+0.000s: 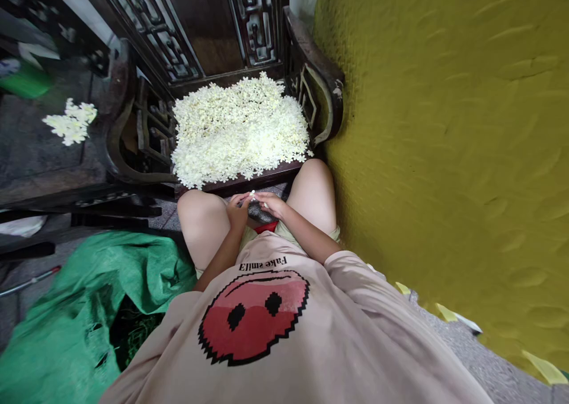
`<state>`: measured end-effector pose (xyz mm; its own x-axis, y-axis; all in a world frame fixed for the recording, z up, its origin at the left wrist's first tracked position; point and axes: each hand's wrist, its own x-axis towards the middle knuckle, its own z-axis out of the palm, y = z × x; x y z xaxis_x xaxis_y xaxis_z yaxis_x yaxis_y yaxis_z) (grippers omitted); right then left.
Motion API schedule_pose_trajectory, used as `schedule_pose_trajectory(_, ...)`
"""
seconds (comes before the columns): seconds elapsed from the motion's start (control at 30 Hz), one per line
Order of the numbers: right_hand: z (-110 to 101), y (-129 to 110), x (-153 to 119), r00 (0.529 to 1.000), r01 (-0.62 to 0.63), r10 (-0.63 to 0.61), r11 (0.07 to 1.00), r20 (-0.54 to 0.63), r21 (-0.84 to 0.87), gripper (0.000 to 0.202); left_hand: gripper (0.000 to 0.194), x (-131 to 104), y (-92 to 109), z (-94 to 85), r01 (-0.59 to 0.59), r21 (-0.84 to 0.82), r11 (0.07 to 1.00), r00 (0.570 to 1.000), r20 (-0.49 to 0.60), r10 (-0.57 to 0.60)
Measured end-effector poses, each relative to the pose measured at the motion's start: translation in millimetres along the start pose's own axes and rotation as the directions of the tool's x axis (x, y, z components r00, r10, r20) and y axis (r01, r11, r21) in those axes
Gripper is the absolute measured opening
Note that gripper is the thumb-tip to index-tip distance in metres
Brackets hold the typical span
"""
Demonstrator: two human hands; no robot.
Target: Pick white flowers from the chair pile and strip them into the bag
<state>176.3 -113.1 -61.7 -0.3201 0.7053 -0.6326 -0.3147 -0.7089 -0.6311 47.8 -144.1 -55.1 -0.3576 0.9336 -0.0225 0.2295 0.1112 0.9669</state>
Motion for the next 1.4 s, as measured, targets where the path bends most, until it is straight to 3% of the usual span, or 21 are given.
schedule_pose_trajectory(0.13,0.2,-0.2,0.0,1.000,0.002,-0.001,1.000,-0.005,0.017,0.028,0.016,1.8,-6.9,1.5,-0.019,-0.011,1.000,0.999,0.026,0.020)
schedule_pose_trajectory(0.33,-0.4,4.5,6.7,0.994,0.110,-0.110,0.994,0.029,-0.021,0.035,0.028,7.4,-19.5,6.4,0.226,-0.223,0.948,0.974,0.056,-0.219)
schedule_pose_trajectory(0.53,-0.9,4.4,6.9,0.987,0.146,-0.143,0.988,0.068,-0.044,0.043,0.031,8.2,-19.2,6.6,0.310,-0.347,0.885,0.951,0.095,-0.296)
schedule_pose_trajectory(0.83,2.4,3.5,2.6,0.986,0.168,-0.166,0.970,0.025,-0.174,0.042,0.022,6.8,-18.7,3.9,0.161,-0.108,0.981,0.986,0.047,-0.157)
schedule_pose_trajectory(0.97,4.6,2.5,-0.2,0.972,0.227,-0.233,0.953,-0.010,-0.203,0.035,0.019,6.0,-14.1,2.5,0.087,0.016,0.996,0.995,0.055,-0.088)
schedule_pose_trajectory(1.4,5.1,0.5,-1.6,0.958,0.272,-0.286,0.931,-0.026,-0.243,0.029,0.018,1.2,-3.1,-0.9,0.018,0.113,0.993,0.999,0.046,-0.023)
